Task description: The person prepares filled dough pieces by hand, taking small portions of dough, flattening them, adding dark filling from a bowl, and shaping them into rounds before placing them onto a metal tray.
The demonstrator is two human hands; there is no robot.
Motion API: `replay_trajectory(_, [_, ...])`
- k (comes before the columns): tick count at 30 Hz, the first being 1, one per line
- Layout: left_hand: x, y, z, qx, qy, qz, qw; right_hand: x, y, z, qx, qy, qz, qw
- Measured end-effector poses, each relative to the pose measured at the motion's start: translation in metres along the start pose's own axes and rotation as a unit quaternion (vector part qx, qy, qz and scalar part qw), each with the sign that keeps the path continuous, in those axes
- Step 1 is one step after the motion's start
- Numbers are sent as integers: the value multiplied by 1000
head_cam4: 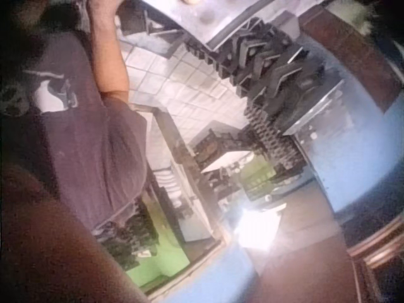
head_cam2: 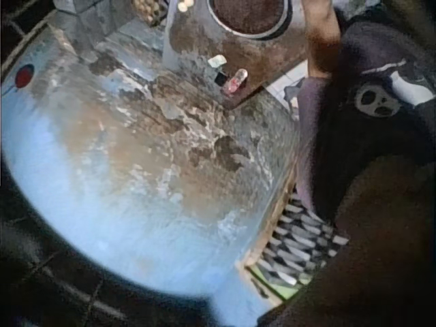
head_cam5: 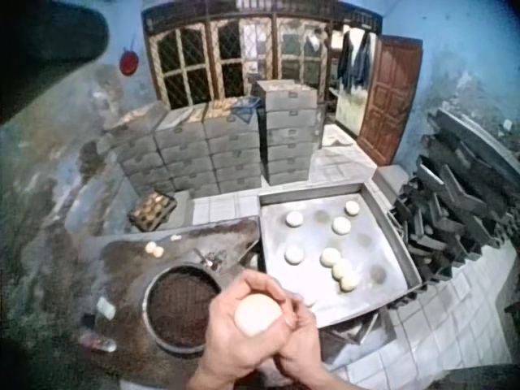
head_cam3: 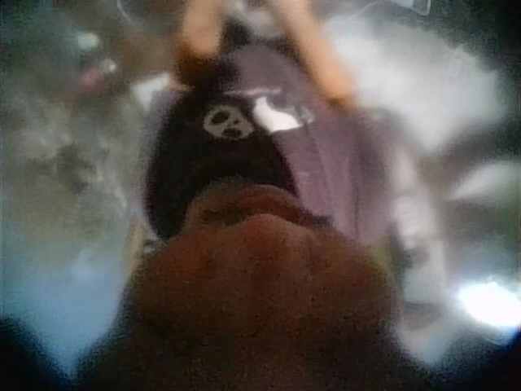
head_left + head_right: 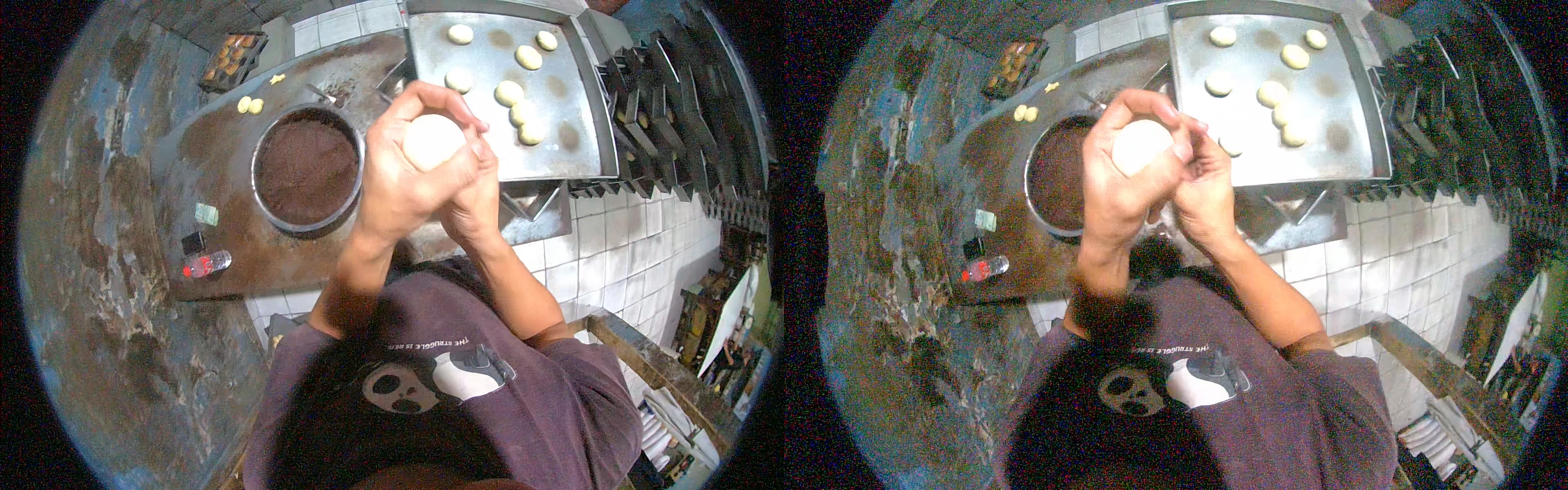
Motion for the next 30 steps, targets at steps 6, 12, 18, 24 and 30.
replay_trajectory(6, [46, -36, -21, 26, -29, 13, 999, -60, -33, -22, -25, -74, 30, 997])
replay_trajectory(12, [88, -38, -34, 56, -100, -33, 993, -83, -73, -19, -82, -28, 42, 995])
replay_trajectory(18, [70, -91, -55, 10, -85, -153, 984, -152, -143, -53, 77, -160, 469, 865])
replay_trajectory(24, [111, -187, -92, -24, -175, -231, 957, -188, -174, -87, 24, -49, 468, 882])
replay_trajectory(30, [126, -245, -142, -15, -227, -334, 915, -289, -171, -165, 45, 29, 423, 905])
Point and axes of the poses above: each hand's wrist, its own z-axis away from the middle knuckle, its own x-axis out of the palm, y = z × x, the point moved 3 cm from there along -z, towards the middle knuckle, and after that the axes turned 7 degrees about x, right-handed, at the moved point
